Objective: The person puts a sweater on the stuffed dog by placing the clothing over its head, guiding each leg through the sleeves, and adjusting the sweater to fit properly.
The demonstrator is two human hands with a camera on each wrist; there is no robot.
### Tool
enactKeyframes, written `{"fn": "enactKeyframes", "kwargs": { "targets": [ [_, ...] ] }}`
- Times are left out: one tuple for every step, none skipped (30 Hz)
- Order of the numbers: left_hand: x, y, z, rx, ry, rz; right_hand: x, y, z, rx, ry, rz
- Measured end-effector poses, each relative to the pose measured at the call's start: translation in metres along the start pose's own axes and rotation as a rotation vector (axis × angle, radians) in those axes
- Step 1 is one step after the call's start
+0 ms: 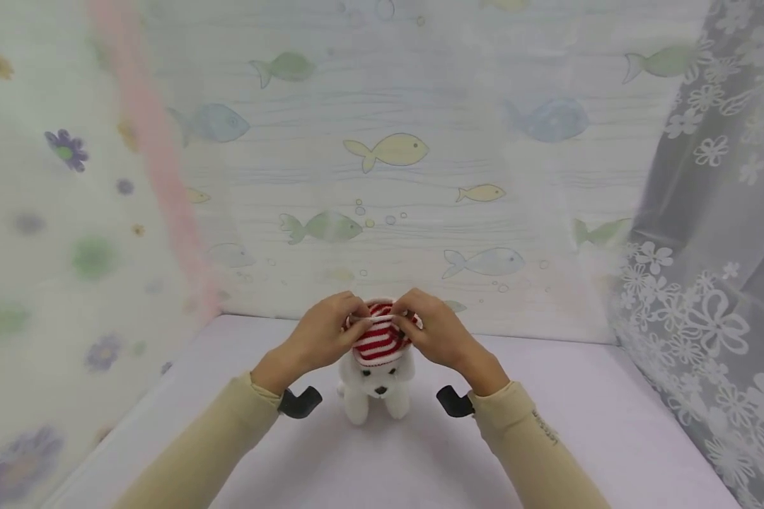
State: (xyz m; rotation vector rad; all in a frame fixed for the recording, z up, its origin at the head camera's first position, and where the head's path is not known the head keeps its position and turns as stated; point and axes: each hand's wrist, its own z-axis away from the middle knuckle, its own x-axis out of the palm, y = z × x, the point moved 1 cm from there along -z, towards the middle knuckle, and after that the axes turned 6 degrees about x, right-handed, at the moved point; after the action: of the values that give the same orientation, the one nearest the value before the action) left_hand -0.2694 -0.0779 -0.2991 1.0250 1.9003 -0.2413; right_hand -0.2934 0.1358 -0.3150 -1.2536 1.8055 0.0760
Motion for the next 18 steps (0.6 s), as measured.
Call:
{"fn": "enactKeyframes", "kwargs": {
  "targets": [
    [0.002, -0.002, 0.002, 0.002, -0.003, -0.01, 0.003, 0.002, 0.001, 0.015, -0.016, 0.002],
    [0.003, -0.005, 0.004, 0.005, -0.007, -0.023, 0.005, 0.003, 0.001, 0.031, -0.033, 0.0],
    [0.005, -0.007, 0.006, 0.009, -0.014, -0.038, 0.007, 0.004, 0.002, 0.049, -0.053, -0.003],
    [0.007, -0.009, 0.008, 0.014, -0.021, -0.053, 0.01, 0.005, 0.003, 0.067, -0.069, -0.005],
    [0.009, -0.012, 0.01, 0.019, -0.027, -0.064, 0.011, 0.006, 0.004, 0.082, -0.086, -0.008],
    [0.011, -0.014, 0.013, 0.025, -0.031, -0.07, 0.013, 0.006, 0.005, 0.093, -0.099, -0.01],
    [0.013, -0.015, 0.015, 0.03, -0.033, -0.073, 0.014, 0.007, 0.007, 0.103, -0.109, -0.013],
    [0.015, -0.017, 0.018, 0.034, -0.031, -0.074, 0.015, 0.007, 0.009, 0.114, -0.117, -0.015],
    [0.016, -0.018, 0.021, 0.033, -0.029, -0.073, 0.015, 0.007, 0.01, 0.125, -0.123, -0.014],
    [0.018, -0.02, 0.024, 0.032, -0.027, -0.074, 0.016, 0.008, 0.012, 0.134, -0.125, -0.011],
    [0.019, -0.021, 0.027, 0.033, -0.024, -0.076, 0.016, 0.008, 0.014, 0.141, -0.128, -0.006],
    [0.02, -0.021, 0.029, 0.037, -0.021, -0.074, 0.017, 0.009, 0.016, 0.152, -0.132, 0.004],
    [0.021, -0.022, 0.032, 0.04, -0.022, -0.078, 0.017, 0.009, 0.017, 0.16, -0.137, 0.017],
    [0.022, -0.022, 0.035, 0.046, -0.022, -0.088, 0.018, 0.01, 0.019, 0.168, -0.143, 0.034],
    [0.023, -0.023, 0.037, 0.054, -0.02, -0.098, 0.019, 0.011, 0.021, 0.175, -0.152, 0.049],
    [0.024, -0.023, 0.039, 0.069, -0.014, -0.108, 0.02, 0.011, 0.022, 0.178, -0.158, 0.065],
    [0.025, -0.023, 0.041, 0.09, -0.002, -0.106, 0.021, 0.012, 0.023, 0.181, -0.164, 0.08],
    [0.025, -0.022, 0.041, 0.114, 0.016, -0.099, 0.021, 0.012, 0.024, 0.182, -0.169, 0.095]
  ]
}}
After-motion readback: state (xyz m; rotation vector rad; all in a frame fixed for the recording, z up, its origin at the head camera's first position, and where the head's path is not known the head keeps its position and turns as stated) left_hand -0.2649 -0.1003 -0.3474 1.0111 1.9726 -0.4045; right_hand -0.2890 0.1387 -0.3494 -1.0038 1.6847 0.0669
